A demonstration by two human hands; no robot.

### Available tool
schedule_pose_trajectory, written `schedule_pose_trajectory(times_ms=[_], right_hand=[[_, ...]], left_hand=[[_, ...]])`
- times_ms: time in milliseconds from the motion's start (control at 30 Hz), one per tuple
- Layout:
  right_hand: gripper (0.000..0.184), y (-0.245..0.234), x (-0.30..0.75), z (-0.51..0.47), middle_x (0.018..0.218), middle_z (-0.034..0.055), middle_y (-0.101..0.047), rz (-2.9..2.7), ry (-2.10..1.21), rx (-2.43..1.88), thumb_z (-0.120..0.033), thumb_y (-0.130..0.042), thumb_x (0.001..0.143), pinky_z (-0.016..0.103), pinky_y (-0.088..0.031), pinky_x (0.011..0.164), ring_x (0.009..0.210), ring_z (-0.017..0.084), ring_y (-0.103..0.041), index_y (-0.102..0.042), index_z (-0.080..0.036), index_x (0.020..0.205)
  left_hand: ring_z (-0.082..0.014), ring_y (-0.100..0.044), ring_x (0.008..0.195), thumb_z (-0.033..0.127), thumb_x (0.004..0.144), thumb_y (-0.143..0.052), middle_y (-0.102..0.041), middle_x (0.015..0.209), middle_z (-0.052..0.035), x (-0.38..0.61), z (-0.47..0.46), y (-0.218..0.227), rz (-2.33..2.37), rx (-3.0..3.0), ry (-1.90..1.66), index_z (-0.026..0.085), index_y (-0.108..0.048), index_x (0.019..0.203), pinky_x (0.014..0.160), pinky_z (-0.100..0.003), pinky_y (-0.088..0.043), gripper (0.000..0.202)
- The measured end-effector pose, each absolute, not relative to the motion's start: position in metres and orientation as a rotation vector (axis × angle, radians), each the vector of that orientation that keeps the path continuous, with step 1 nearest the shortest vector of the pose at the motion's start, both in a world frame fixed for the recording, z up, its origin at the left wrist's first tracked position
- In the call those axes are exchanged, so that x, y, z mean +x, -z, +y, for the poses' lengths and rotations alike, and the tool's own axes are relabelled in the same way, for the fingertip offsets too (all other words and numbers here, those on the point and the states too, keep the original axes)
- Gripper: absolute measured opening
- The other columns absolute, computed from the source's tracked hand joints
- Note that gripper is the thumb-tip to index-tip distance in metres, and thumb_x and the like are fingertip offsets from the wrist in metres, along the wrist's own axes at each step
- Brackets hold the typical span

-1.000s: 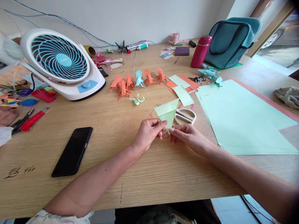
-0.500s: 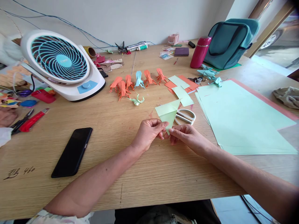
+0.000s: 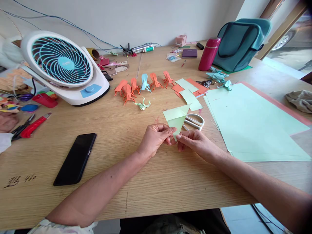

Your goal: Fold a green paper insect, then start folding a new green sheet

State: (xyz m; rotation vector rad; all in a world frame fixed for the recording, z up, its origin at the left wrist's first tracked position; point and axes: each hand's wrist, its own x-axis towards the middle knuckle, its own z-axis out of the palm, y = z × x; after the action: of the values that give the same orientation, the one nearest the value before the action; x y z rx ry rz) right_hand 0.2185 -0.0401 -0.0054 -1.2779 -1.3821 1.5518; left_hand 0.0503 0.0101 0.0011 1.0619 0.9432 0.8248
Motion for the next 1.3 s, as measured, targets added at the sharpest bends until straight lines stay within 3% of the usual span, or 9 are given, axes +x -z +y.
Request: schedule_pose_trajectory(times_ms=[233, 633, 900, 1300], right_hand=[[0.049, 0.0050, 0.2185, -0.0401, 0.066, 0.0045, -0.068, -1.407, -1.534, -1.289, -0.064, -0.067, 0.081, 0.029, -0.046, 0.067, 0.064, 0.015, -0.059, -0.075, -0.016, 0.080], [0.048, 0.0055, 0.2188, -0.0402, 0.068, 0.0043, -0.068, -1.444, -1.537, -1.310, -0.064, -0.065, 0.082, 0.030, -0.046, 0.069, 0.067, 0.016, -0.059, -0.075, -0.017, 0.081], [0.045, 0.0051, 0.2193, -0.0399, 0.068, 0.0041, -0.068, -1.452, -1.529, -1.326, -0.062, -0.066, 0.083, 0.030, -0.045, 0.069, 0.068, 0.016, -0.059, -0.069, -0.018, 0.071], [0.048, 0.0104, 0.2158, -0.0396, 0.060, 0.0024, -0.063, -1.463, -1.478, -1.358, -0.062, -0.070, 0.078, 0.028, -0.031, 0.053, 0.055, 0.011, -0.044, -0.062, -0.017, 0.062]], left_hand=[[-0.0048, -0.050, 0.039, 0.040, 0.054, -0.093, -0.061, 0.051, 0.0033, 0.0496, 0.0119, 0.0014, 0.928, 1.072, -0.805, 0.012, -0.065, 0.058, 0.042, -0.018, -0.046, 0.039], [-0.0043, -0.049, 0.039, 0.038, 0.054, -0.092, -0.060, 0.051, 0.0037, 0.0480, 0.0120, 0.0022, 0.931, 1.091, -0.770, 0.012, -0.064, 0.055, 0.042, -0.018, -0.045, 0.038], [-0.0040, -0.047, 0.040, 0.040, 0.058, -0.090, -0.059, 0.049, 0.0039, 0.0476, 0.0117, 0.0021, 0.932, 1.130, -0.765, 0.013, -0.064, 0.056, 0.043, -0.018, -0.044, 0.038], [-0.0046, -0.047, 0.041, 0.045, 0.060, -0.088, -0.059, 0.054, 0.0041, 0.0469, 0.0086, 0.0015, 0.962, 1.172, -0.790, 0.014, -0.060, 0.058, 0.044, -0.020, -0.048, 0.042]])
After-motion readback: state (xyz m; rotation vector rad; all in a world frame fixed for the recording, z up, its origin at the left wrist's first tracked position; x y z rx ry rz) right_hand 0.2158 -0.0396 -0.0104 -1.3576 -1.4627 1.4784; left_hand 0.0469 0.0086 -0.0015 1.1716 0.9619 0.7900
